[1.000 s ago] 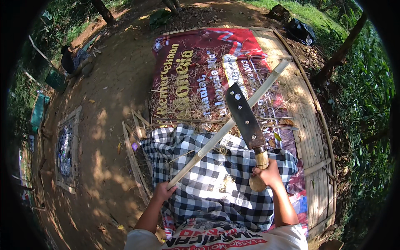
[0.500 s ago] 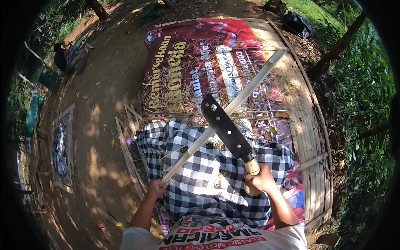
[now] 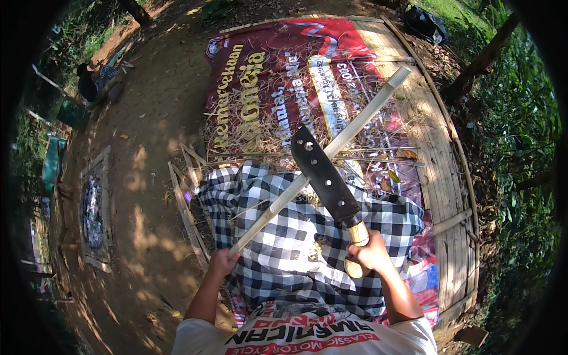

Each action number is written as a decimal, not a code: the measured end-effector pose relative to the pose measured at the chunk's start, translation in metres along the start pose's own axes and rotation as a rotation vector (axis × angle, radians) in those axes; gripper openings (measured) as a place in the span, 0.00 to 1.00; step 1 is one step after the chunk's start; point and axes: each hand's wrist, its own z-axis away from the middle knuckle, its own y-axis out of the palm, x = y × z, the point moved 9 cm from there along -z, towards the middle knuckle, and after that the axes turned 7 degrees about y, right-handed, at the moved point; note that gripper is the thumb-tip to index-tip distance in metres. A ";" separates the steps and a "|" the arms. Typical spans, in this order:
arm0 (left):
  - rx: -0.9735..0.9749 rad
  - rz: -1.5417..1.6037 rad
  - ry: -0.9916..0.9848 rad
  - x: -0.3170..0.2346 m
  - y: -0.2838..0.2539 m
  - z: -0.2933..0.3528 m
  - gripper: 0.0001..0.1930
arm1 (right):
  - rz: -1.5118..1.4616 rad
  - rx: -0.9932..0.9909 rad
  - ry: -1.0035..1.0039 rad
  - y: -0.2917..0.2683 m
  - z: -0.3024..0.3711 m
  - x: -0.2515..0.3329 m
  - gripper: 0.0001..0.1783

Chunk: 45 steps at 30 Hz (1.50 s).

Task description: The person uses a large knife to shave thin strips of wood from a long piece of bamboo or wood branch.

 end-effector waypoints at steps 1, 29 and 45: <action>0.010 0.016 0.007 0.001 -0.004 0.002 0.26 | -0.011 0.032 0.005 -0.006 -0.003 0.000 0.16; 0.047 0.044 -0.102 0.003 0.002 0.003 0.22 | -0.105 0.106 0.026 0.035 0.003 -0.012 0.13; 0.017 0.020 -0.042 -0.012 -0.009 -0.010 0.20 | -0.122 0.160 0.010 0.028 -0.007 -0.007 0.13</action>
